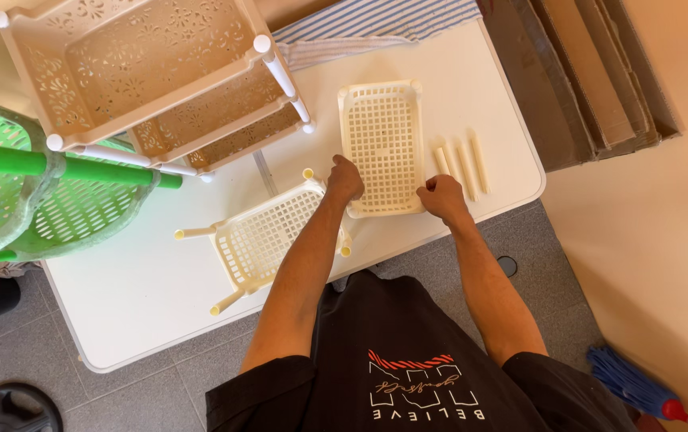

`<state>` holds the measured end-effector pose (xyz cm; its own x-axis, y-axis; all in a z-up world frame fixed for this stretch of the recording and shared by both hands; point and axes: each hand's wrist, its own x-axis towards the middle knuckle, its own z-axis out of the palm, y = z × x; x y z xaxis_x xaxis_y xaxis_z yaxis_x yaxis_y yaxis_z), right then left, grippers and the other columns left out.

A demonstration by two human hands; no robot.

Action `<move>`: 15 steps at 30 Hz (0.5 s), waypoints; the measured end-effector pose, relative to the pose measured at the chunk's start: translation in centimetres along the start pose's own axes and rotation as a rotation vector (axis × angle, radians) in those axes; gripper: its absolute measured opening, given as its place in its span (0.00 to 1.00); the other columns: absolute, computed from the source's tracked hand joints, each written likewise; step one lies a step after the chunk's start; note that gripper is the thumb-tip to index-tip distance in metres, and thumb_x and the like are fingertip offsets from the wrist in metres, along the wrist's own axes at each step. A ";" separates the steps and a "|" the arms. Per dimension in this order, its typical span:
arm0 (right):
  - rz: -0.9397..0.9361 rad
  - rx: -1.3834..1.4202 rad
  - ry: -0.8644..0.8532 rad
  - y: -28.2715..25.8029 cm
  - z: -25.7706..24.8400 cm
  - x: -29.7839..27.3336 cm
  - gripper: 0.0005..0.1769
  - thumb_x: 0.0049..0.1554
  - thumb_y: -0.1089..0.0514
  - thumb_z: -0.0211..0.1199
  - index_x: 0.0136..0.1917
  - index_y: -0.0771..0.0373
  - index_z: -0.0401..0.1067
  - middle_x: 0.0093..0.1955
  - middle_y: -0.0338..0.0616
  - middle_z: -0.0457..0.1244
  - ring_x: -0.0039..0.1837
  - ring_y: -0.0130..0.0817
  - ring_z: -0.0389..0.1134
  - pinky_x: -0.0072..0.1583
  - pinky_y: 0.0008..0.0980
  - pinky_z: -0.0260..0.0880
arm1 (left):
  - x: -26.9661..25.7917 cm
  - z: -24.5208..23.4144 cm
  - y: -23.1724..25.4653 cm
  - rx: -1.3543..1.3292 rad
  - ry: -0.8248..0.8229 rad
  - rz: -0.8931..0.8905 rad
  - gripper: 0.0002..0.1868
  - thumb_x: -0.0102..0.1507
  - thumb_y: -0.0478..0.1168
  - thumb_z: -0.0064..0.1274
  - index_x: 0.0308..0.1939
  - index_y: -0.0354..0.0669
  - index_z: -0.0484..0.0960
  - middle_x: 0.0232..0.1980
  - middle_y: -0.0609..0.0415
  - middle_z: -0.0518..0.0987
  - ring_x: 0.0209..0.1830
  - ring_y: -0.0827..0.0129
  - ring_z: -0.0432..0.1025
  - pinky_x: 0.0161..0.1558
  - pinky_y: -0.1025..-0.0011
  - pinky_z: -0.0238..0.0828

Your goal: The person assembles a plastic storage rack by inserting white cylindrical poles into the corner holes of cream-colored plastic trays. They repeatedly insert and remove poles to fit them into the trays, then stack the trays to form a multi-tier rack.

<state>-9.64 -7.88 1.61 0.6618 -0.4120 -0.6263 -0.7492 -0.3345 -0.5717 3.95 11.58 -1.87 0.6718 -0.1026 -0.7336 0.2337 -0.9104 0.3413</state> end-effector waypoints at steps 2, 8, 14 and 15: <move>-0.046 -0.008 -0.009 0.1 0.0 -0.2 0.14 0.57 0.57 0.63 0.50 0.70 0.73 0.41 0.51 0.69 0.38 0.35 0.69 0.38 0.35 0.69 | -0.6 -0.5 0.5 -0.033 -0.063 -0.052 0.50 0.55 0.26 0.62 0.69 0.19 0.41 0.62 0.23 0.71 0.61 0.43 0.74 0.55 0.62 0.79; -0.063 -0.156 -0.110 -0.6 -0.1 0.1 0.11 0.62 0.61 0.52 0.52 0.73 0.67 0.42 0.55 0.66 0.38 0.41 0.65 0.37 0.45 0.66 | -1.5 -0.8 0.7 -0.074 -0.106 -0.025 0.51 0.59 0.23 0.52 0.74 0.24 0.30 0.61 0.20 0.70 0.54 0.38 0.77 0.36 0.57 0.84; -0.230 -0.053 -0.024 0.4 -1.5 0.9 0.11 0.64 0.61 0.52 0.55 0.71 0.68 0.46 0.53 0.67 0.44 0.39 0.69 0.45 0.41 0.71 | -2.6 -1.3 0.0 -0.246 -0.088 0.111 0.45 0.62 0.27 0.47 0.74 0.22 0.34 0.58 0.23 0.72 0.52 0.42 0.79 0.42 0.57 0.86; -0.251 -0.042 0.017 0.3 -2.3 1.4 0.12 0.64 0.61 0.53 0.57 0.70 0.70 0.47 0.53 0.68 0.45 0.39 0.70 0.46 0.39 0.72 | -3.0 -1.6 0.6 -0.291 -0.029 0.196 0.38 0.64 0.30 0.47 0.73 0.25 0.43 0.57 0.26 0.75 0.50 0.45 0.79 0.45 0.58 0.83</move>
<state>-8.95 -10.50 1.78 0.8270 -0.3259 -0.4581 -0.5621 -0.4633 -0.6851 3.21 12.01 1.46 0.7041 -0.2795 -0.6528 0.2959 -0.7202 0.6275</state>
